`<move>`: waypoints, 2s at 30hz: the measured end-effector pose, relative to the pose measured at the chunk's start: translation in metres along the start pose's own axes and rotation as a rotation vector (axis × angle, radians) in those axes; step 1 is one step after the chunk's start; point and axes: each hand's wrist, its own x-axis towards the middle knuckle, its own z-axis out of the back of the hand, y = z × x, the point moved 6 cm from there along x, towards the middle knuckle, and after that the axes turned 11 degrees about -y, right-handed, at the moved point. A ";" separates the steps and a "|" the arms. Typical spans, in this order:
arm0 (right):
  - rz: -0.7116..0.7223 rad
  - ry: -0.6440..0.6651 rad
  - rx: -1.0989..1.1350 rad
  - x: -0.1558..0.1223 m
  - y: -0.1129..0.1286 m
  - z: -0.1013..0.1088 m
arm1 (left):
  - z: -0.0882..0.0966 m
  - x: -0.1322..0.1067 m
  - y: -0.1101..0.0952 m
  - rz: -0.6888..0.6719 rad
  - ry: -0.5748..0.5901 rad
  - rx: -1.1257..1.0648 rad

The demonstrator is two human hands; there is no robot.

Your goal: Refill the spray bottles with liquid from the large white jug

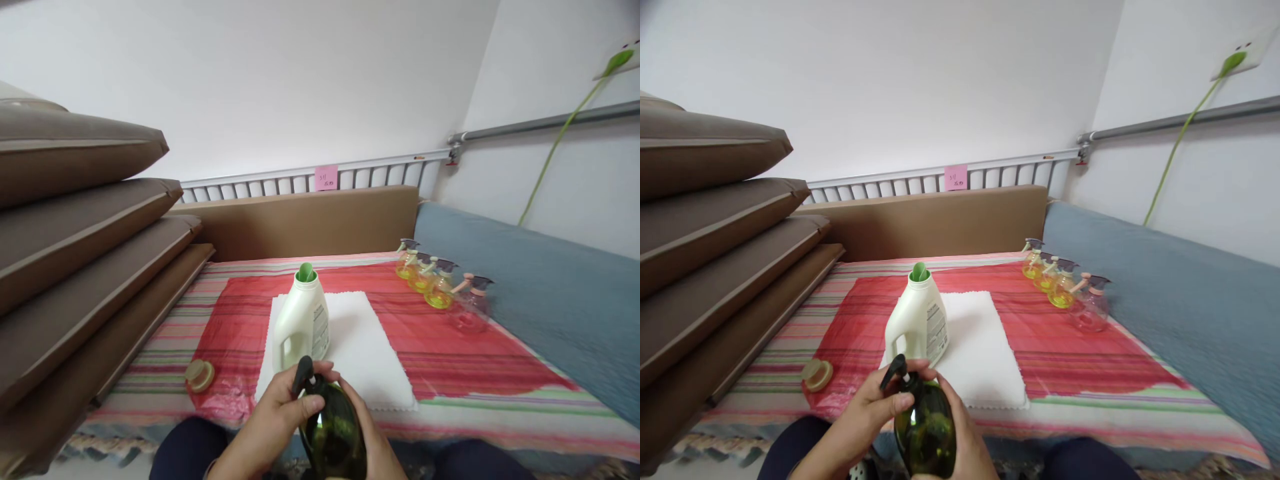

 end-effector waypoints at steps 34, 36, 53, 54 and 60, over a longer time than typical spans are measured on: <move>-0.067 -0.101 -0.237 0.001 -0.015 0.003 | 0.002 -0.005 0.005 -0.012 -0.064 -0.054; -0.036 -0.083 -0.199 0.003 -0.013 0.002 | 0.000 -0.006 0.007 0.000 -0.018 -0.107; -0.046 0.010 -0.201 -0.002 -0.016 0.000 | 0.033 -0.016 -0.029 -0.362 -0.468 -0.187; -0.046 0.009 -0.211 -0.002 -0.017 0.000 | 0.034 -0.020 -0.033 -0.408 -0.494 -0.168; -0.046 0.015 -0.241 -0.002 -0.025 0.002 | 0.020 -0.018 -0.039 -0.333 -0.287 -0.054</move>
